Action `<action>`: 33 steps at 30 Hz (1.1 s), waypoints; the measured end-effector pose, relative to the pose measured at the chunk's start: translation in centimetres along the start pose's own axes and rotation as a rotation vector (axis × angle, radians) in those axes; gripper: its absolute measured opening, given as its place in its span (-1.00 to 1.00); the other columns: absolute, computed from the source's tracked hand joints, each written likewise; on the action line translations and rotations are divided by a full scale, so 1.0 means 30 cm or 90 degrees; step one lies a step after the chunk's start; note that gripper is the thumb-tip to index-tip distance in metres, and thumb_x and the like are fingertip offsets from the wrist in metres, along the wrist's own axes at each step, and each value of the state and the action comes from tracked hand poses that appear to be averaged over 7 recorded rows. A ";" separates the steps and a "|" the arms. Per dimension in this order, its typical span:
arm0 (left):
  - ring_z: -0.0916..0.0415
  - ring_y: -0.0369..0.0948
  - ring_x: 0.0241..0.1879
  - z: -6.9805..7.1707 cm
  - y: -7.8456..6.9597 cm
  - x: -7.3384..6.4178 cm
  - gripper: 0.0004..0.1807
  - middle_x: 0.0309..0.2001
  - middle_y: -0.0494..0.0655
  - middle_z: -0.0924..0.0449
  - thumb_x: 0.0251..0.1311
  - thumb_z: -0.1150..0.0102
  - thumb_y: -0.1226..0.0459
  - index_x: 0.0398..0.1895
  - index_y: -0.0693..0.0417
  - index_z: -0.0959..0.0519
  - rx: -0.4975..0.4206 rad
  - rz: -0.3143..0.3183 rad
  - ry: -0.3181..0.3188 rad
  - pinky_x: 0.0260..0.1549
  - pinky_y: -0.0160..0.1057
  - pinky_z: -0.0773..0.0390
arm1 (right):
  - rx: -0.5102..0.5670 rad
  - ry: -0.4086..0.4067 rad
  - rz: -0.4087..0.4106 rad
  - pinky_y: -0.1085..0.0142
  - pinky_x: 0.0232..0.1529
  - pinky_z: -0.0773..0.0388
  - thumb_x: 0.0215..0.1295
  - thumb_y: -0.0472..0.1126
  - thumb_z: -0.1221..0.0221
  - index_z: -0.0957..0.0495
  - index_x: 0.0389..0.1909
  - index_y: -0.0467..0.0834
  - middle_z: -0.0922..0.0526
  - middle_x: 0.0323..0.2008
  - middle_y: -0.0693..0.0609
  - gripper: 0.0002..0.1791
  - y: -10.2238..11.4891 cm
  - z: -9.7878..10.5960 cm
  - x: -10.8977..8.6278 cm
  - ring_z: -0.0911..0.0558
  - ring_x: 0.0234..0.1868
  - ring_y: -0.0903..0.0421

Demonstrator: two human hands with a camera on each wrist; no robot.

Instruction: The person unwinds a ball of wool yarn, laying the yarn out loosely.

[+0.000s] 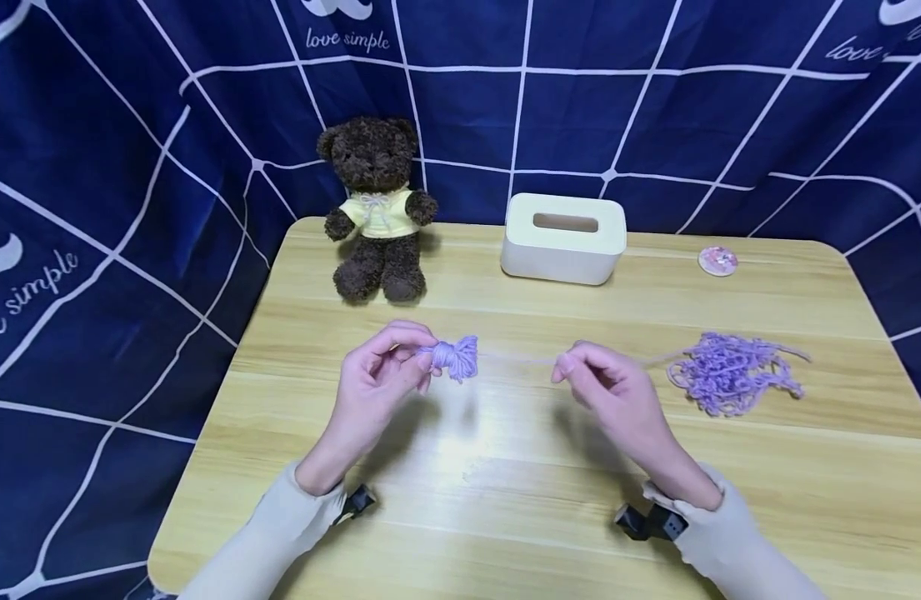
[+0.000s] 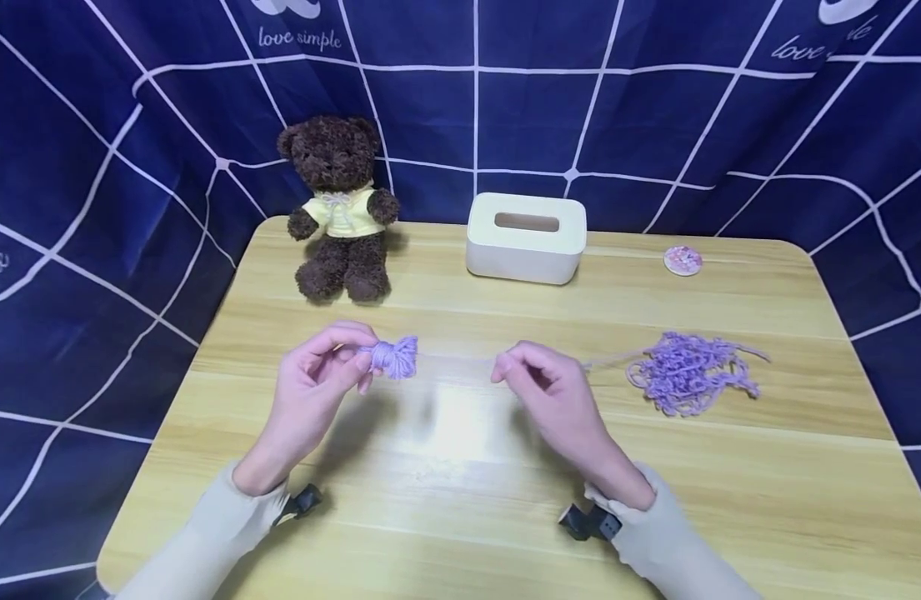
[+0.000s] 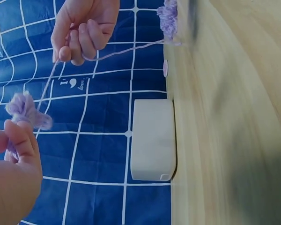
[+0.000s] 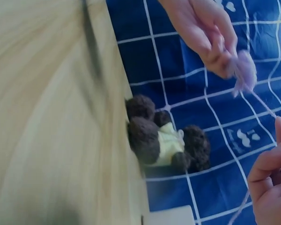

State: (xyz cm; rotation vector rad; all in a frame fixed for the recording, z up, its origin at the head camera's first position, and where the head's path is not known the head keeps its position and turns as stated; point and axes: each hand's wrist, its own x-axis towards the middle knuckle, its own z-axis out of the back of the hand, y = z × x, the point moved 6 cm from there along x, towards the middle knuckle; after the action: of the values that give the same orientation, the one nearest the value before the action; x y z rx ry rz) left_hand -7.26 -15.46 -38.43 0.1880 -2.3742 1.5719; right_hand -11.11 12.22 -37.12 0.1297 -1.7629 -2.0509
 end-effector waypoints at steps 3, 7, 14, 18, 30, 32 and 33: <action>-0.61 -0.16 -0.23 -0.001 -0.003 -0.008 -0.79 0.01 0.18 -0.58 0.37 -0.20 0.65 0.03 0.51 -0.61 0.014 0.000 0.011 -0.25 -0.33 -0.73 | 0.048 -0.043 0.001 0.26 -0.63 -0.27 0.66 -0.45 -0.10 -0.67 -0.25 -0.34 -0.36 -0.62 -0.02 -0.77 0.007 0.045 0.011 -0.31 -0.60 0.09; -0.62 -0.15 -0.25 0.008 -0.009 -0.018 -0.78 -0.02 0.23 -0.57 0.28 -0.23 0.69 -0.04 0.50 -0.62 0.048 -0.011 -0.009 -0.27 -0.35 -0.73 | 0.088 -0.091 0.012 0.36 -0.54 -0.38 0.67 -0.41 -0.10 -0.60 -0.29 -0.44 -0.40 -0.57 -0.08 -0.74 0.029 0.100 0.023 -0.37 -0.55 0.05; -0.62 -0.18 -0.24 0.021 -0.033 -0.022 -0.82 -0.05 0.22 -0.62 0.27 -0.25 0.68 -0.09 0.48 -0.65 0.071 -0.052 -0.066 -0.29 -0.40 -0.70 | 0.088 -0.094 0.007 0.36 -0.54 -0.36 0.67 -0.45 -0.07 -0.55 -0.33 -0.47 -0.42 -0.48 -0.10 -0.72 0.043 0.172 -0.026 -0.39 -0.53 0.05; -0.64 -0.18 -0.22 0.028 -0.041 -0.022 -0.85 -0.05 0.18 -0.64 0.28 -0.25 0.67 -0.10 0.56 -0.63 0.037 -0.065 -0.076 -0.29 -0.40 -0.70 | 0.103 -0.101 0.003 0.38 -0.52 -0.43 0.65 -0.50 -0.07 -0.53 -0.30 -0.52 -0.48 -0.47 -0.10 -0.76 0.001 0.227 -0.051 -0.42 -0.51 0.05; -0.64 -0.14 -0.15 0.076 -0.051 -0.026 -0.84 -0.06 0.15 -0.64 0.18 -0.20 0.73 -0.18 0.71 -0.53 0.067 -0.085 -0.100 -0.13 -0.35 -0.74 | 0.366 -0.360 0.075 0.38 -0.61 -0.38 0.54 -0.59 -0.15 -0.41 -0.33 -0.74 -0.56 -0.46 -0.26 -0.75 -0.020 0.496 -0.061 -0.38 -0.56 0.04; -0.64 -0.11 -0.14 0.086 -0.054 -0.025 -0.84 -0.06 0.17 -0.64 0.17 -0.20 0.73 -0.18 0.71 -0.53 0.071 -0.089 -0.106 -0.10 -0.34 -0.74 | 0.373 -0.391 0.105 0.37 -0.64 -0.28 0.54 -0.61 -0.13 -0.36 -0.35 -0.77 -0.51 -0.50 -0.27 -0.73 -0.018 0.551 -0.063 -0.30 -0.58 0.04; -0.64 -0.11 -0.14 0.091 -0.057 -0.024 -0.85 -0.06 0.18 -0.64 0.16 -0.19 0.73 -0.19 0.71 -0.54 0.077 -0.093 -0.109 -0.10 -0.34 -0.74 | 0.402 -0.407 0.115 0.36 -0.64 -0.25 0.53 -0.64 -0.10 -0.34 -0.36 -0.78 -0.49 -0.52 -0.28 -0.74 -0.022 0.581 -0.065 -0.27 -0.59 0.04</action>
State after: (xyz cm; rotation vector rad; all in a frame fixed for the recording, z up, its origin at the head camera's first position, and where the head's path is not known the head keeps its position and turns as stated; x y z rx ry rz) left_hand -6.57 -18.67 -38.15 0.5283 -2.3294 1.6900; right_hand -15.49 29.07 -34.88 -0.5378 -2.6423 -1.4200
